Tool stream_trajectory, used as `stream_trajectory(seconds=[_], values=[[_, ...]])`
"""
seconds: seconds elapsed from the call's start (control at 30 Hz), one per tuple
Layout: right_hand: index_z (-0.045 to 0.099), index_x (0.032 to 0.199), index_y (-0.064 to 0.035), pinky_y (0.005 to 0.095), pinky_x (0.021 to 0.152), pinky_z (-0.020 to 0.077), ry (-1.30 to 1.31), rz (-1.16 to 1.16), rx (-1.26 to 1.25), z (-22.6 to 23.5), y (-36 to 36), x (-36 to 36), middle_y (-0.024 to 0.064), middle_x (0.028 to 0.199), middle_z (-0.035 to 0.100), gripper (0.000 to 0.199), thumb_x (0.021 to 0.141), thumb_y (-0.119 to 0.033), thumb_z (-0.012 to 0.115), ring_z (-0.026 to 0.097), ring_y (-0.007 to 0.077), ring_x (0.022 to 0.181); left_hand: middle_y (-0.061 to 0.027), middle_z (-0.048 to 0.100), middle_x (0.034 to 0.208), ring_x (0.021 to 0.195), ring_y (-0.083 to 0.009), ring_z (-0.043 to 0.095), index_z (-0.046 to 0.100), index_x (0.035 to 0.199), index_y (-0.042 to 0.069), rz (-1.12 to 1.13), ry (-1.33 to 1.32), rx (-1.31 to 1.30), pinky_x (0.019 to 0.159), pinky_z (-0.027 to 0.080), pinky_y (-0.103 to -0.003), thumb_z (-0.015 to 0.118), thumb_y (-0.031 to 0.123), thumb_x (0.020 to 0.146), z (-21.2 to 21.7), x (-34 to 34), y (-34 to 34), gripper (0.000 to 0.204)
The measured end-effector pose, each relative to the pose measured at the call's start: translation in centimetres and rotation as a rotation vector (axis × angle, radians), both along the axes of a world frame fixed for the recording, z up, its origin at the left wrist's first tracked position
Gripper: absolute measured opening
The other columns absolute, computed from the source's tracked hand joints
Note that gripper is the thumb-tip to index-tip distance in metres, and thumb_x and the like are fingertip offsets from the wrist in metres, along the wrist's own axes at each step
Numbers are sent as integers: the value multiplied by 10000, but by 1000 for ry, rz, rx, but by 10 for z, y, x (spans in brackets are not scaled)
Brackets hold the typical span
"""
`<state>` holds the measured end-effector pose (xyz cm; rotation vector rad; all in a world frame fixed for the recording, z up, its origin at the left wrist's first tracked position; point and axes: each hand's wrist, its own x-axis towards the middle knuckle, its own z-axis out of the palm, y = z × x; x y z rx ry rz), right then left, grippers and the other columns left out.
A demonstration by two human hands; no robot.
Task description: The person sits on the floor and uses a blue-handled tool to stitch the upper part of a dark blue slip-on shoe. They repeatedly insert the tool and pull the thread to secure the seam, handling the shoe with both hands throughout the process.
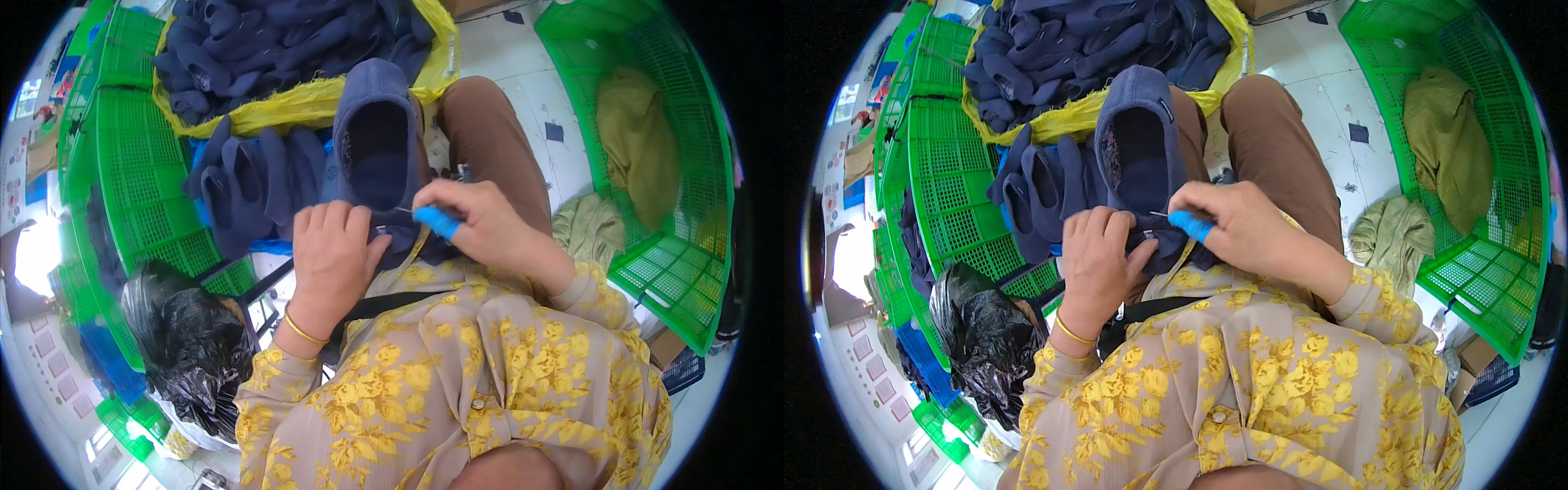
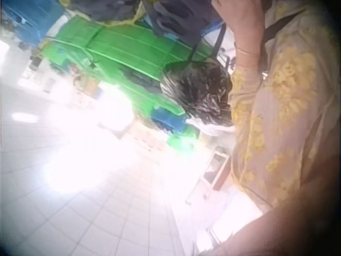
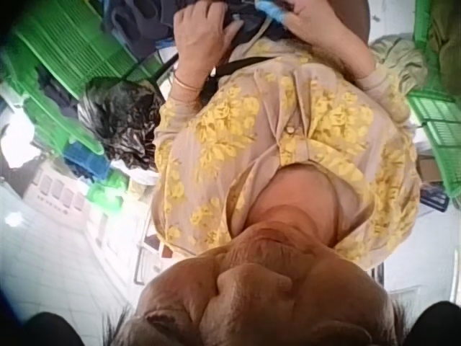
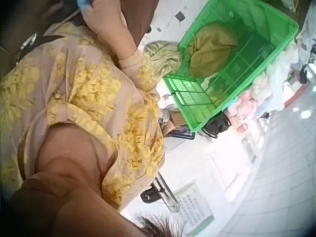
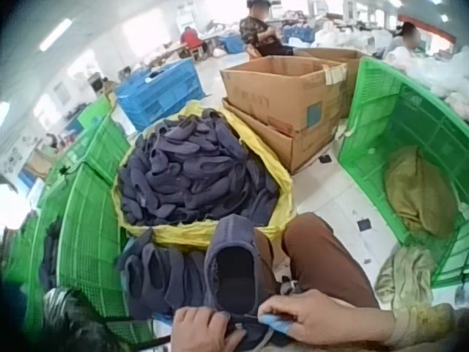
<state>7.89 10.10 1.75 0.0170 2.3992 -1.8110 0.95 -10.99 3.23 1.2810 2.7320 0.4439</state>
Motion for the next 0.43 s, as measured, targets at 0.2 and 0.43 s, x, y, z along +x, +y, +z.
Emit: stream_trajectory(seconds=[0.2,0.43], values=[[599,1012,-88,400,698,507,70,215,254,-17,-9,-6,153,824,655,257,779,18,618,648,350,794,-106,568,890,854,-303,547,610,924,30,169,-265,291,750,447,-370,755,35,704,-19,12,-14,263],[613,1076,-63,398,735,513,118,335,196,-25,-5,-9,156,901,670,308,778,13,613,653,345,865,-133,567,940,901,-326,538,609,935,27,108,-461,340,783,444,-388,713,1,746,-27,3,-25,217]])
